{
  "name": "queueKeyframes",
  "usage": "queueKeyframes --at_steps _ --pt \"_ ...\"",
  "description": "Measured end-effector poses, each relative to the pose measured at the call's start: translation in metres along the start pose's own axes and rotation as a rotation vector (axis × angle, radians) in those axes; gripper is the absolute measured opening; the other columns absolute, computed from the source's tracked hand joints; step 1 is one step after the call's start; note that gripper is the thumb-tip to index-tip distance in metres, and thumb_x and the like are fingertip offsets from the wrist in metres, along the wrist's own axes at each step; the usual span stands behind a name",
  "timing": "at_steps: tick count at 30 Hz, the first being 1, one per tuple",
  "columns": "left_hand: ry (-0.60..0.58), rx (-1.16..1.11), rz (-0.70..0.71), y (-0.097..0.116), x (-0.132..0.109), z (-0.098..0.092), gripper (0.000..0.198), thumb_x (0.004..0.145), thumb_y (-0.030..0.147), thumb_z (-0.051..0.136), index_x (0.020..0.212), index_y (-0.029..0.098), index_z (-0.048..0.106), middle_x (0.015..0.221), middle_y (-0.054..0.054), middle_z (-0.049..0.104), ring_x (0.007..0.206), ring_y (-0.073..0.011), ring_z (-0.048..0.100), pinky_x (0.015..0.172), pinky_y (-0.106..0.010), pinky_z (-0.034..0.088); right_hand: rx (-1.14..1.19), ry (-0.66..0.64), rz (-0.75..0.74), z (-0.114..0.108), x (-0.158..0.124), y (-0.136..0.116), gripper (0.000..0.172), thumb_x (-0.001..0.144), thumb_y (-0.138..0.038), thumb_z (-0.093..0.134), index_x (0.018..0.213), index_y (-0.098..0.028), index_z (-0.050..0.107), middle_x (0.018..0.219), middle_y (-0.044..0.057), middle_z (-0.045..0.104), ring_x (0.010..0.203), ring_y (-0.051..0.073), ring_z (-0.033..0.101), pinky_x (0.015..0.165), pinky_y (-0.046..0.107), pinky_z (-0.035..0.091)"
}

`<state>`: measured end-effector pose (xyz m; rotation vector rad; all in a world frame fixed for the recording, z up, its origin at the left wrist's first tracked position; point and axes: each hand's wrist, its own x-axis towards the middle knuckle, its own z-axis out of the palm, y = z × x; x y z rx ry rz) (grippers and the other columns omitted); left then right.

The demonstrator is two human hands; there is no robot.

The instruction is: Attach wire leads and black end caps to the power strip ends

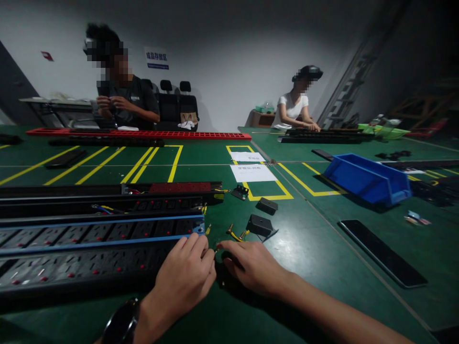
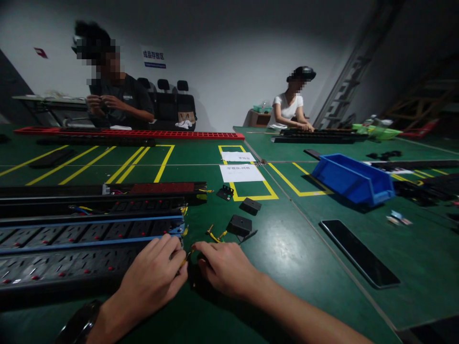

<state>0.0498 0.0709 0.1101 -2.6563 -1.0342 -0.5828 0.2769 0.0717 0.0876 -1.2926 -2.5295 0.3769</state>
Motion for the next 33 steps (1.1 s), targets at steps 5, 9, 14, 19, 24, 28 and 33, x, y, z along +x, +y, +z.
queueKeyframes --at_steps 5,9,14,19,24,28,33 --pt "0.01 -0.015 -0.038 -0.001 -0.002 0.001 0.012 0.088 0.011 0.065 0.082 0.022 0.066 0.089 -0.006 0.063 0.086 -0.0294 0.057 0.074 -0.042 0.046 -0.008 -0.02 -0.015 0.0 0.0 0.0 0.021 0.105 -0.016 0.051 0.113 -0.022 0.069 0.095 0.004 0.08 0.08 0.018 0.073 0.069 0.028 0.039" --pt "-0.001 -0.023 -0.061 -0.001 -0.002 0.0 0.012 0.09 0.012 0.067 0.083 0.021 0.067 0.09 -0.006 0.063 0.088 -0.0298 0.058 0.076 -0.043 0.048 0.003 0.022 0.007 0.002 0.0 0.0 0.028 0.103 -0.017 0.054 0.127 -0.023 0.066 0.099 0.004 0.082 0.081 0.02 0.074 0.068 0.029 0.039" --pt "-0.001 -0.03 -0.08 -0.001 -0.002 0.0 0.011 0.089 0.011 0.067 0.083 0.021 0.067 0.09 -0.007 0.064 0.089 -0.0306 0.059 0.076 -0.043 0.05 0.027 0.031 -0.007 0.003 0.0 0.0 0.031 0.101 -0.016 0.052 0.13 -0.023 0.064 0.101 0.006 0.082 0.083 0.021 0.075 0.069 0.029 0.04" --pt "0.024 -0.037 -0.094 0.001 -0.004 0.004 0.011 0.087 0.011 0.069 0.083 0.021 0.067 0.089 -0.006 0.064 0.088 -0.0291 0.06 0.077 -0.042 0.052 0.044 0.024 -0.002 0.005 0.0 0.0 0.029 0.102 -0.015 0.049 0.124 -0.021 0.066 0.097 0.007 0.082 0.082 0.023 0.077 0.068 0.03 0.041" --pt "0.056 -0.033 -0.097 0.001 -0.005 0.007 0.011 0.086 0.011 0.069 0.082 0.022 0.066 0.088 -0.005 0.064 0.086 -0.0281 0.06 0.075 -0.041 0.051 0.041 0.006 0.019 0.007 0.002 -0.001 0.031 0.1 -0.014 0.052 0.127 -0.021 0.066 0.1 0.008 0.083 0.085 0.023 0.078 0.069 0.03 0.042" --pt "0.066 -0.031 -0.097 0.0 -0.005 0.007 0.011 0.087 0.012 0.069 0.083 0.022 0.066 0.088 -0.005 0.063 0.087 -0.0286 0.06 0.076 -0.042 0.052 0.035 -0.008 0.017 0.008 0.002 0.0 0.027 0.102 -0.014 0.048 0.119 -0.021 0.068 0.098 0.007 0.082 0.086 0.022 0.078 0.07 0.029 0.043" --pt "0.054 -0.036 -0.098 0.001 -0.006 0.006 0.009 0.089 0.013 0.067 0.085 0.021 0.067 0.091 -0.006 0.065 0.089 -0.029 0.061 0.079 -0.043 0.054 0.032 0.045 0.015 0.01 0.001 0.001 0.039 0.1 -0.017 0.052 0.137 -0.022 0.063 0.103 0.009 0.084 0.084 0.023 0.078 0.069 0.03 0.043"
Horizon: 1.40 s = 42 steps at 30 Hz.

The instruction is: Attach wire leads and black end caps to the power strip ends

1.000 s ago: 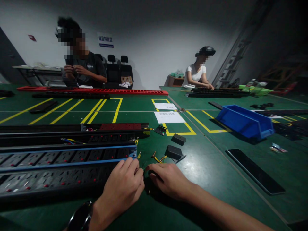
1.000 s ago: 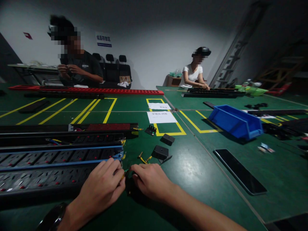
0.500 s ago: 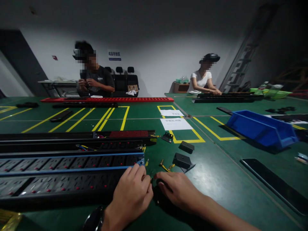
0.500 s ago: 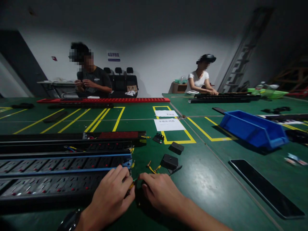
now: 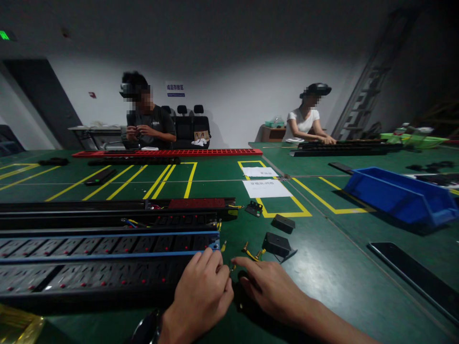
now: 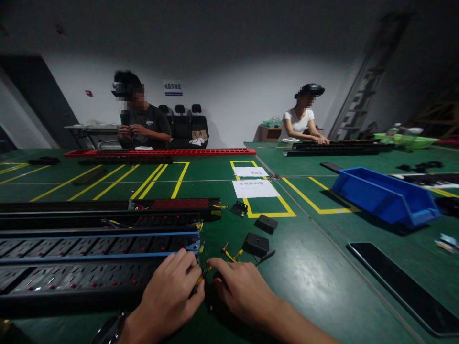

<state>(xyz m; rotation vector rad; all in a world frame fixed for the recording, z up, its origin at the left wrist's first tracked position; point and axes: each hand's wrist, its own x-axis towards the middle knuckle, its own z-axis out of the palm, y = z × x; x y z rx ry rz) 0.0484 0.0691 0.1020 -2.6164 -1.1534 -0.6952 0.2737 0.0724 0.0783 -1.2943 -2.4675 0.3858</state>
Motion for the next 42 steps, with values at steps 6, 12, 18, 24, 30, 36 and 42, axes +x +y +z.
queueKeyframes --at_steps 6,12,18,24,30,36,42 --pt "-0.003 -0.013 -0.003 0.0 -0.001 0.0 0.01 0.089 0.013 0.067 0.084 0.021 0.067 0.089 -0.006 0.065 0.087 -0.0297 0.062 0.077 -0.044 0.055 0.01 -0.01 -0.021 0.0 0.0 0.001 0.027 0.101 -0.016 0.048 0.12 -0.023 0.067 0.093 0.006 0.082 0.079 0.021 0.076 0.066 0.029 0.04" --pt "0.007 -0.013 -0.001 0.0 -0.001 0.001 0.01 0.088 0.012 0.068 0.083 0.022 0.067 0.089 -0.006 0.065 0.087 -0.0295 0.062 0.078 -0.043 0.054 -0.018 -0.004 0.017 0.0 0.0 0.0 0.031 0.1 -0.016 0.051 0.125 -0.023 0.066 0.095 0.005 0.083 0.078 0.021 0.076 0.066 0.029 0.038" --pt "-0.007 -0.014 -0.01 -0.001 -0.001 0.002 0.011 0.087 0.012 0.069 0.084 0.022 0.068 0.09 -0.005 0.066 0.088 -0.0285 0.062 0.08 -0.042 0.053 -0.025 -0.022 0.015 0.0 0.001 -0.001 0.027 0.1 -0.014 0.048 0.119 -0.023 0.066 0.092 0.005 0.081 0.076 0.021 0.075 0.065 0.03 0.037" --pt "0.005 -0.007 -0.011 -0.001 -0.001 0.003 0.011 0.087 0.013 0.069 0.083 0.022 0.066 0.089 -0.005 0.064 0.088 -0.0282 0.06 0.078 -0.041 0.05 0.018 -0.017 -0.013 0.002 0.0 0.001 0.024 0.103 -0.016 0.045 0.112 -0.023 0.066 0.093 0.005 0.081 0.078 0.02 0.076 0.067 0.03 0.039" --pt "0.007 0.0 0.0 0.0 -0.001 0.001 0.01 0.087 0.013 0.069 0.083 0.022 0.066 0.089 -0.005 0.064 0.087 -0.0279 0.06 0.076 -0.041 0.05 0.013 0.021 -0.023 0.005 -0.002 0.003 0.036 0.103 -0.017 0.045 0.133 -0.022 0.064 0.098 0.008 0.082 0.082 0.024 0.077 0.068 0.031 0.043" --pt "-0.001 0.022 0.0 0.001 -0.001 0.001 0.009 0.085 0.015 0.071 0.082 0.021 0.065 0.088 -0.005 0.064 0.086 -0.0271 0.06 0.075 -0.04 0.049 0.038 -0.03 -0.024 0.007 -0.002 0.003 0.027 0.105 -0.016 0.042 0.11 -0.023 0.067 0.09 0.005 0.08 0.079 0.022 0.077 0.067 0.031 0.042" --pt "0.019 0.013 -0.005 0.001 -0.001 0.004 0.009 0.086 0.016 0.071 0.082 0.021 0.064 0.088 -0.005 0.064 0.085 -0.0265 0.06 0.073 -0.04 0.048 0.017 0.026 -0.021 0.012 -0.005 0.007 0.031 0.103 -0.015 0.044 0.124 -0.024 0.065 0.089 0.005 0.081 0.076 0.024 0.077 0.064 0.031 0.042"
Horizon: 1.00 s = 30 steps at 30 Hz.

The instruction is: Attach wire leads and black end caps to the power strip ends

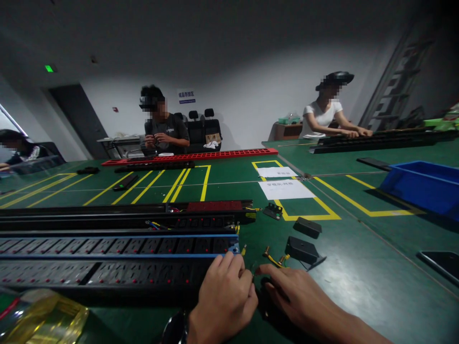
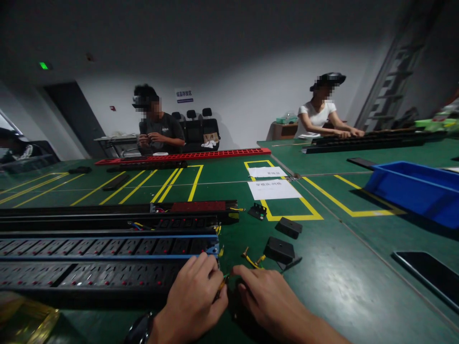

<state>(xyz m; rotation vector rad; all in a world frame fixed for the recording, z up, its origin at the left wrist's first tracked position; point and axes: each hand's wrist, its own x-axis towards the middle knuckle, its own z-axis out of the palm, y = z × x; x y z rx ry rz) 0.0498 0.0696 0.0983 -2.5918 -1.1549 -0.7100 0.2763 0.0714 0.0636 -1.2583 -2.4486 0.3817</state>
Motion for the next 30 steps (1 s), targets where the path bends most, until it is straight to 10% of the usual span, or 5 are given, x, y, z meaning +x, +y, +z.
queueKeyframes --at_steps 30 --pt "-0.002 0.015 0.022 0.0004 0.0006 -0.0026 0.013 0.086 0.017 0.074 0.081 0.022 0.063 0.086 -0.003 0.062 0.083 -0.0257 0.058 0.072 -0.039 0.044 0.016 0.013 -0.032 -0.0001 0.0005 0.0003 0.029 0.105 -0.016 0.042 0.117 -0.023 0.067 0.086 0.006 0.08 0.075 0.023 0.077 0.065 0.03 0.04"
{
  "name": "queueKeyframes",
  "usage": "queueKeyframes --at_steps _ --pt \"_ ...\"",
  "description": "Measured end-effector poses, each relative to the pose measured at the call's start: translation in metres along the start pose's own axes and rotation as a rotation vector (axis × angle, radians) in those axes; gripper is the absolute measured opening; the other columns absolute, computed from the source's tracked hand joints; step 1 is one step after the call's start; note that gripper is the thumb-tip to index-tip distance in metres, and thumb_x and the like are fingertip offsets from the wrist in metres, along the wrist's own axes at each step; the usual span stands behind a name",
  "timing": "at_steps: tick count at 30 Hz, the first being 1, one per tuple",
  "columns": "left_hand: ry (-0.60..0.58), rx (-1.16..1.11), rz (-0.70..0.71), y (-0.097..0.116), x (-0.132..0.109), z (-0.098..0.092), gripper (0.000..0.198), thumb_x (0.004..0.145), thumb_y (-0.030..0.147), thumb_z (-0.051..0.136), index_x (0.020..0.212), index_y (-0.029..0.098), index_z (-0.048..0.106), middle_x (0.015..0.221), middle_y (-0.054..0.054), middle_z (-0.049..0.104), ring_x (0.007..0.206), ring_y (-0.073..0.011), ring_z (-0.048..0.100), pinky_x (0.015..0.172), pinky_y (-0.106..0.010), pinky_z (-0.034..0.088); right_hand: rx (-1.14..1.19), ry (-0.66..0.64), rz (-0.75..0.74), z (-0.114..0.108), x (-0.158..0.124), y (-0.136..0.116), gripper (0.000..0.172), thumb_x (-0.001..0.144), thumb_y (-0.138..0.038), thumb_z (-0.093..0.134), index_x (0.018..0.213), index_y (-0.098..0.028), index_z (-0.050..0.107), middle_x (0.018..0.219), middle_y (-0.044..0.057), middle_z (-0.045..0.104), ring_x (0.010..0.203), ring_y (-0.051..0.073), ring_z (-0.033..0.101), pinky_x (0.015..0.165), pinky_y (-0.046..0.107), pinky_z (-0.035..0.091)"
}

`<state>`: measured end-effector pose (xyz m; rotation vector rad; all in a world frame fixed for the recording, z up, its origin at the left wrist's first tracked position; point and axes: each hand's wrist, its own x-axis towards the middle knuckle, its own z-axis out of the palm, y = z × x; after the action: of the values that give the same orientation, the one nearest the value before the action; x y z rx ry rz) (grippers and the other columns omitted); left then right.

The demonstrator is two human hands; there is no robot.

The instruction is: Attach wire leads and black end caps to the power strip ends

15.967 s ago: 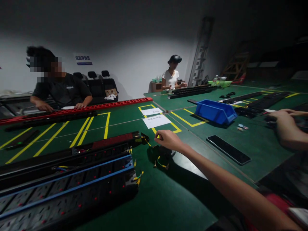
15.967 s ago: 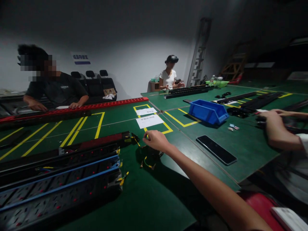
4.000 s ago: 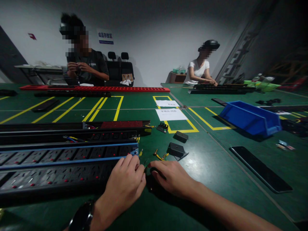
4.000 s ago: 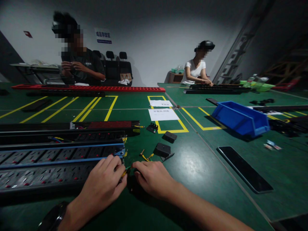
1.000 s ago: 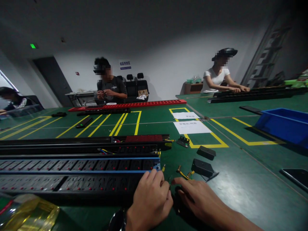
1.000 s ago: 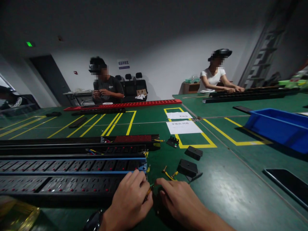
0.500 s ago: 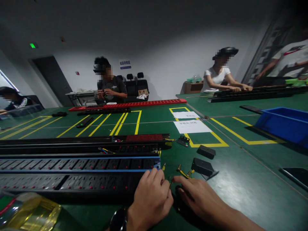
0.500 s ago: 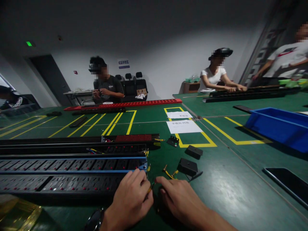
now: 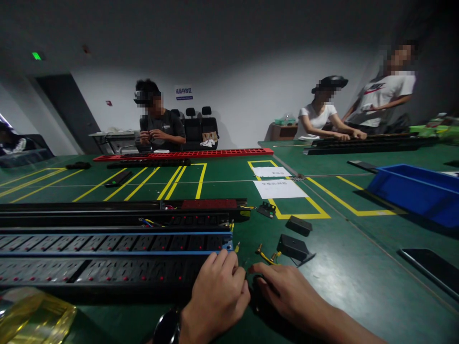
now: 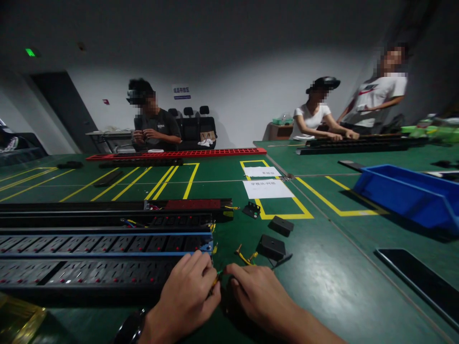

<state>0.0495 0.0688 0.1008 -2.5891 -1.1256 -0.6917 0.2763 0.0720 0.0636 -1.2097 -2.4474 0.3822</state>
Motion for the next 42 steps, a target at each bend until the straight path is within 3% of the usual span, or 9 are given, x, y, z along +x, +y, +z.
queueKeyframes --at_steps 6,18,25,29,33,38,42 --pt "0.014 -0.023 -0.011 -0.001 0.0 0.001 0.01 0.087 0.017 0.072 0.083 0.022 0.065 0.088 -0.004 0.064 0.086 -0.0267 0.06 0.075 -0.039 0.047 -0.034 0.039 -0.003 0.001 0.0 0.001 0.035 0.102 -0.015 0.046 0.128 -0.023 0.067 0.089 0.006 0.082 0.076 0.022 0.078 0.065 0.03 0.04" --pt "0.047 -0.036 -0.009 -0.004 -0.002 0.01 0.013 0.09 0.013 0.063 0.084 0.024 0.068 0.088 -0.005 0.067 0.087 -0.03 0.064 0.08 -0.043 0.053 -0.031 0.098 -0.012 0.006 0.002 0.003 0.026 0.098 -0.012 0.047 0.1 -0.022 0.071 0.082 0.003 0.079 0.071 0.018 0.074 0.065 0.029 0.038" --pt "0.044 -0.013 -0.005 -0.003 -0.003 0.007 0.014 0.089 0.011 0.062 0.084 0.023 0.068 0.09 -0.006 0.068 0.089 -0.0298 0.064 0.081 -0.043 0.053 0.011 0.072 -0.061 0.001 0.005 -0.001 0.03 0.098 -0.013 0.048 0.112 -0.023 0.073 0.087 0.004 0.081 0.071 0.017 0.073 0.066 0.027 0.041" --pt "0.027 -0.02 -0.007 -0.002 -0.001 0.003 0.013 0.085 0.011 0.066 0.085 0.023 0.069 0.091 -0.006 0.069 0.089 -0.0295 0.064 0.08 -0.043 0.053 -0.001 0.083 -0.001 -0.001 0.004 -0.002 0.029 0.097 -0.013 0.05 0.11 -0.023 0.074 0.088 0.004 0.082 0.073 0.018 0.074 0.068 0.026 0.043" --pt "0.015 -0.009 -0.009 -0.002 0.001 0.0 0.012 0.084 0.01 0.071 0.084 0.023 0.069 0.09 -0.005 0.068 0.085 -0.0282 0.063 0.075 -0.041 0.051 0.022 0.092 0.01 -0.002 0.003 0.0 0.039 0.095 -0.012 0.051 0.127 -0.024 0.072 0.099 0.005 0.084 0.076 0.018 0.076 0.07 0.026 0.045" --pt "0.0 0.019 -0.018 -0.001 -0.001 0.001 0.012 0.085 0.01 0.071 0.084 0.022 0.069 0.09 -0.006 0.068 0.086 -0.0282 0.063 0.076 -0.041 0.051 0.045 0.046 -0.001 -0.002 0.004 0.002 0.027 0.101 -0.013 0.048 0.105 -0.023 0.073 0.088 0.004 0.08 0.074 0.017 0.074 0.068 0.025 0.044" --pt "0.014 0.016 -0.022 -0.001 -0.002 0.002 0.011 0.085 0.011 0.07 0.084 0.022 0.068 0.089 -0.006 0.068 0.088 -0.0291 0.063 0.08 -0.042 0.053 0.063 0.05 0.002 -0.002 0.005 0.002 0.026 0.101 -0.013 0.05 0.11 -0.023 0.072 0.093 0.004 0.08 0.08 0.017 0.075 0.071 0.025 0.046"
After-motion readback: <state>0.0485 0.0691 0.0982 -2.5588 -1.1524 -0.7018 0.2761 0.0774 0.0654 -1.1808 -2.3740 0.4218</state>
